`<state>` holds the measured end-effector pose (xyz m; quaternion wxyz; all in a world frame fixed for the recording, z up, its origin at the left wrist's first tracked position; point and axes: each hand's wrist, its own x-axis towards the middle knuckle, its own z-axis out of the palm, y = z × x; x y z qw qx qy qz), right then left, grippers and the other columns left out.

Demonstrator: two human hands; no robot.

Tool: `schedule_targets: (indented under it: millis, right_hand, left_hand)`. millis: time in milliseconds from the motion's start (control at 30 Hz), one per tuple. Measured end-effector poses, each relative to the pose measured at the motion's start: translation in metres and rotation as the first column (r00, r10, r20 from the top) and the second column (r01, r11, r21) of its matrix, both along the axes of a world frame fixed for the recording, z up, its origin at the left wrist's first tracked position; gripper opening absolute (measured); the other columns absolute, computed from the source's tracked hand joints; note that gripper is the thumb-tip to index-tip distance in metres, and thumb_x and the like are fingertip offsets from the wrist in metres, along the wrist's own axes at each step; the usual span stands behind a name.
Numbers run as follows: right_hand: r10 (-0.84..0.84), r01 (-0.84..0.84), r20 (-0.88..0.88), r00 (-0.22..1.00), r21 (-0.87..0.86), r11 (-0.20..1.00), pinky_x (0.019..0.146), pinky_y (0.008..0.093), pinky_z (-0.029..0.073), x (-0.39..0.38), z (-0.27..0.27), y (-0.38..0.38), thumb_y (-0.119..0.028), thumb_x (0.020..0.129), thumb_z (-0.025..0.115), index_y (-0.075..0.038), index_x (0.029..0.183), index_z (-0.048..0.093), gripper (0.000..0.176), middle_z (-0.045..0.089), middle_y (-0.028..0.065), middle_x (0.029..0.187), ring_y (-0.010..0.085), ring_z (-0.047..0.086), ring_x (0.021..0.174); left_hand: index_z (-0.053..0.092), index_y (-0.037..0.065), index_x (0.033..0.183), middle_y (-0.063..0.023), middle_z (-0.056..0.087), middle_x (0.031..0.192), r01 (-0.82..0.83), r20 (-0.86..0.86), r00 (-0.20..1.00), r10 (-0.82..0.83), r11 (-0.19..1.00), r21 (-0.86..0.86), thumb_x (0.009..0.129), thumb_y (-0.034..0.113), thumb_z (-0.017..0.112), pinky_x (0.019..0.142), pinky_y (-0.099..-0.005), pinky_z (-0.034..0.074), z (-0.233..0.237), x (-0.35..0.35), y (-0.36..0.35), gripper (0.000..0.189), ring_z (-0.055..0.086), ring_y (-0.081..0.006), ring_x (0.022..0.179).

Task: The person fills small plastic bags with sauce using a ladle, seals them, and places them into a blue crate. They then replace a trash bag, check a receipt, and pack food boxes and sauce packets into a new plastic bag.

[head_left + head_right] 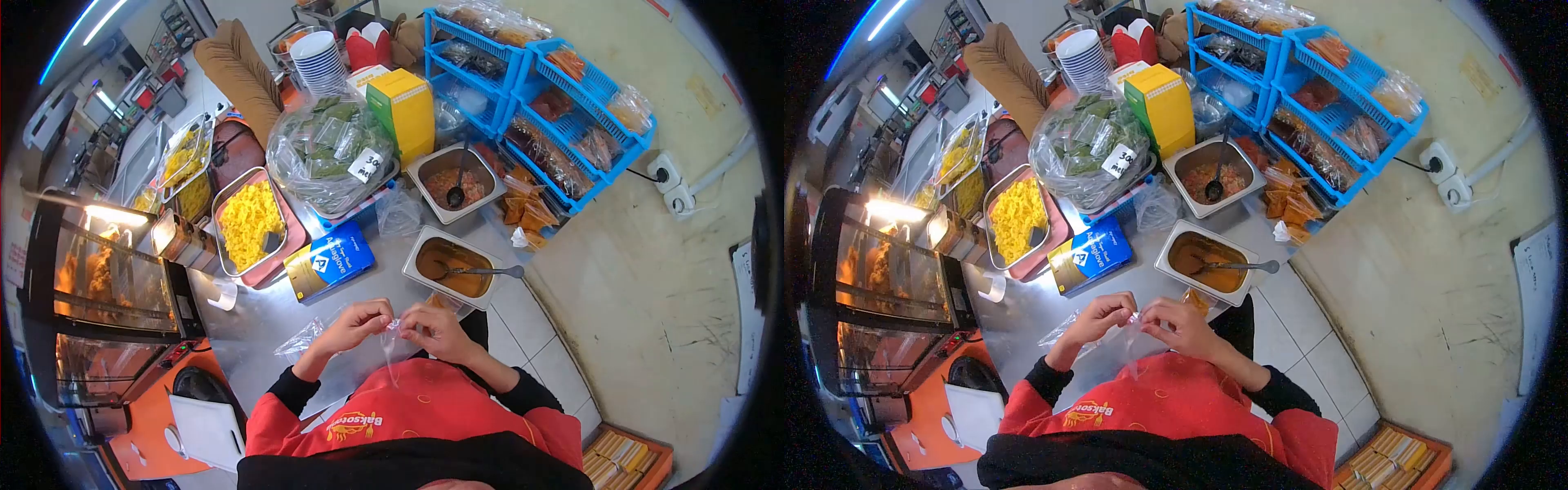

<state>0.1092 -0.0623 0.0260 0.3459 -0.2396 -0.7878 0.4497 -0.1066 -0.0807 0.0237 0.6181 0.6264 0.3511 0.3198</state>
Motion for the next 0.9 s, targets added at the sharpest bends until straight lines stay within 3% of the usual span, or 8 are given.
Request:
schedule_targets:
  millis: [67,167,300,400,533,600,667,900]
  right_hand:
    - [0.241,-0.225,0.011,0.971,-0.319,0.921,0.059,0.0301,0.048,0.005,-0.002,0.000,-0.020,0.082,0.061,-0.005,0.092,0.062,0.018,0.061,0.0099,0.079,0.0205,0.062,0.070]
    - [0.470,-0.466,0.090,0.878,-0.060,0.883,0.056,0.0335,0.048,0.007,-0.005,-0.005,-0.019,0.082,0.061,-0.005,0.094,0.062,0.019,0.061,0.0130,0.069,0.0268,0.061,0.059]
    - [0.274,-0.404,0.671,0.689,0.042,0.914,0.063,0.0375,0.052,0.019,0.008,-0.009,-0.021,0.079,0.062,-0.007,0.097,0.064,0.023,0.063,0.0145,0.076,0.0303,0.063,0.070]
    - [0.263,-0.353,0.415,0.871,0.157,0.922,0.064,0.0378,0.053,0.023,-0.007,-0.021,-0.018,0.077,0.062,-0.007,0.098,0.062,0.024,0.062,0.0152,0.078,0.0323,0.063,0.073]
    - [0.107,-0.085,0.151,0.983,-0.146,0.986,0.053,0.0253,0.048,0.055,-0.001,-0.026,-0.006,0.082,0.055,-0.005,0.106,0.057,0.024,0.057,0.0075,0.073,0.0158,0.059,0.059]
    - [-0.640,0.384,-0.131,0.757,-0.704,0.597,0.046,0.0207,0.041,0.070,-0.044,-0.039,-0.010,0.088,0.052,-0.004,0.117,0.049,0.030,0.049,0.0012,0.064,0.0074,0.048,0.051]
    - [-0.847,0.394,-0.171,0.503,-0.827,0.401,0.042,0.0199,0.036,0.089,-0.061,-0.017,-0.023,0.093,0.049,-0.005,0.129,0.033,0.043,0.047,0.0002,0.071,0.0067,0.042,0.049]
    - [-0.648,0.462,-0.026,0.761,-0.680,0.570,0.050,0.0201,0.044,0.111,-0.050,0.046,-0.028,0.097,0.043,-0.002,0.110,0.055,0.031,0.053,0.0039,0.073,0.0081,0.053,0.059]
  left_hand:
    - [0.052,0.000,0.083,-0.0050,0.051,0.089,0.118,0.095,0.989,-0.110,0.990,-0.073,0.094,0.019,0.047,0.066,-0.0262,0.038,-0.003,0.003,0.000,0.022,0.048,-0.0132,0.084]
    - [0.050,0.000,0.089,-0.0049,0.050,0.091,0.233,0.100,0.966,-0.237,0.971,0.049,0.095,0.021,0.047,0.075,-0.0277,0.040,-0.005,0.020,0.008,0.022,0.048,-0.0151,0.093]
    - [0.049,-0.001,0.104,-0.0081,0.051,0.101,0.200,0.042,0.978,-0.203,0.977,0.076,0.087,0.034,0.060,0.085,-0.0283,0.040,0.001,0.045,0.000,0.040,0.048,-0.0196,0.100]
    - [0.047,0.000,0.114,-0.0093,0.049,0.110,0.391,-0.098,0.911,-0.401,0.914,-0.106,0.080,0.039,0.067,0.085,-0.0283,0.040,-0.016,0.048,-0.010,0.055,0.048,-0.0206,0.100]
    - [0.046,0.005,0.114,-0.0048,0.046,0.108,0.386,-0.061,0.897,-0.437,0.844,-0.372,0.081,0.030,0.064,0.081,-0.0273,0.040,-0.037,0.030,-0.009,0.046,0.047,-0.0164,0.095]
    - [0.045,0.008,0.110,-0.0014,0.045,0.099,0.257,0.065,0.966,-0.250,0.898,-0.358,0.082,0.033,0.060,0.077,-0.0245,0.038,-0.047,0.016,-0.010,0.041,0.044,-0.0109,0.088]
    - [0.043,0.011,0.108,0.0007,0.044,0.094,0.164,0.187,0.978,-0.086,0.877,-0.451,0.083,0.038,0.058,0.075,-0.0226,0.036,-0.049,0.014,-0.011,0.040,0.042,-0.0077,0.085]
    - [0.038,0.016,0.108,0.0018,0.039,0.095,0.219,0.419,0.907,0.037,0.808,-0.546,0.082,0.047,0.055,0.071,-0.0228,0.031,-0.038,0.023,0.000,0.044,0.036,-0.0083,0.085]
